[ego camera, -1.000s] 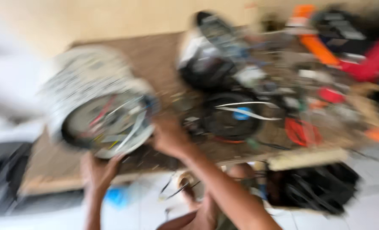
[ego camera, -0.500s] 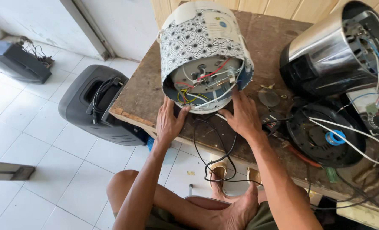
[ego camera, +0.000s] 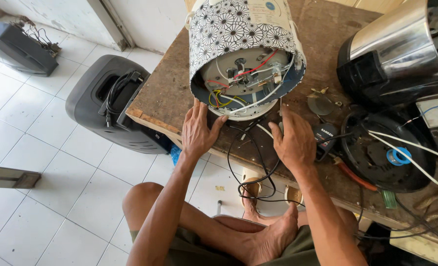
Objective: The person uses a screwdriver to work on the internal wiring of a disassembled rice cooker. They then place the lid back on the cooker and handle a separate electronic component with wires.
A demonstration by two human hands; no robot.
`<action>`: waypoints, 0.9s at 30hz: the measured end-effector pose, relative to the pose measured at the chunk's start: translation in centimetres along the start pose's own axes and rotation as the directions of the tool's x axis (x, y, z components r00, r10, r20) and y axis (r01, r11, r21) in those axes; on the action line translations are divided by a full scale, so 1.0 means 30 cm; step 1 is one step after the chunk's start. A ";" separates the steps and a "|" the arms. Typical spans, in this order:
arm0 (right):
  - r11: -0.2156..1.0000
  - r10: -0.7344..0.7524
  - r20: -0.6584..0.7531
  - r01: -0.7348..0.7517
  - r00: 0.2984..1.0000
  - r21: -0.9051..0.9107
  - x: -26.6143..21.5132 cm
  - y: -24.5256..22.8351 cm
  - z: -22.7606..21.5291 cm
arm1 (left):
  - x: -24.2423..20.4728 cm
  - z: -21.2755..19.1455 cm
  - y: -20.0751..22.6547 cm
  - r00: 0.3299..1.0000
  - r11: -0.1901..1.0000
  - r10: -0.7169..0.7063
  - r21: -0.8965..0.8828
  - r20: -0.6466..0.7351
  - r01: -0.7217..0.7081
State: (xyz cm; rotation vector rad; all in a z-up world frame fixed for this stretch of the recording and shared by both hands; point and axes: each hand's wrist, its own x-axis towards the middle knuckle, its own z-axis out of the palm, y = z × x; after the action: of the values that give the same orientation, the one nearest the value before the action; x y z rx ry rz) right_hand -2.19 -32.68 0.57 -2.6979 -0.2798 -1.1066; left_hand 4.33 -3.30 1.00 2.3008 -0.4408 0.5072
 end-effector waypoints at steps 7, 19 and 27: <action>0.999 0.019 0.051 -0.017 0.999 -0.033 0.006 -0.053 -0.037 | -0.001 -0.017 0.014 1.000 0.999 0.030 -0.011 -0.003 -0.030; 0.998 0.010 -0.007 -0.010 1.000 -0.060 -0.005 -0.035 0.000 | 0.002 -0.002 -0.009 1.000 1.000 0.027 0.005 0.002 -0.027; 0.999 -0.013 -0.005 0.013 1.000 -0.050 -0.014 -0.021 0.011 | -0.003 -0.009 0.011 1.000 1.000 0.014 0.020 0.007 -0.014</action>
State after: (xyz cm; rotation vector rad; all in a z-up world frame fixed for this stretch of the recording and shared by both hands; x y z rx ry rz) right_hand -2.43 -32.02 0.11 -2.7399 -0.2723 -1.1390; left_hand 4.03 -3.30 1.33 2.3206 -0.4576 0.5131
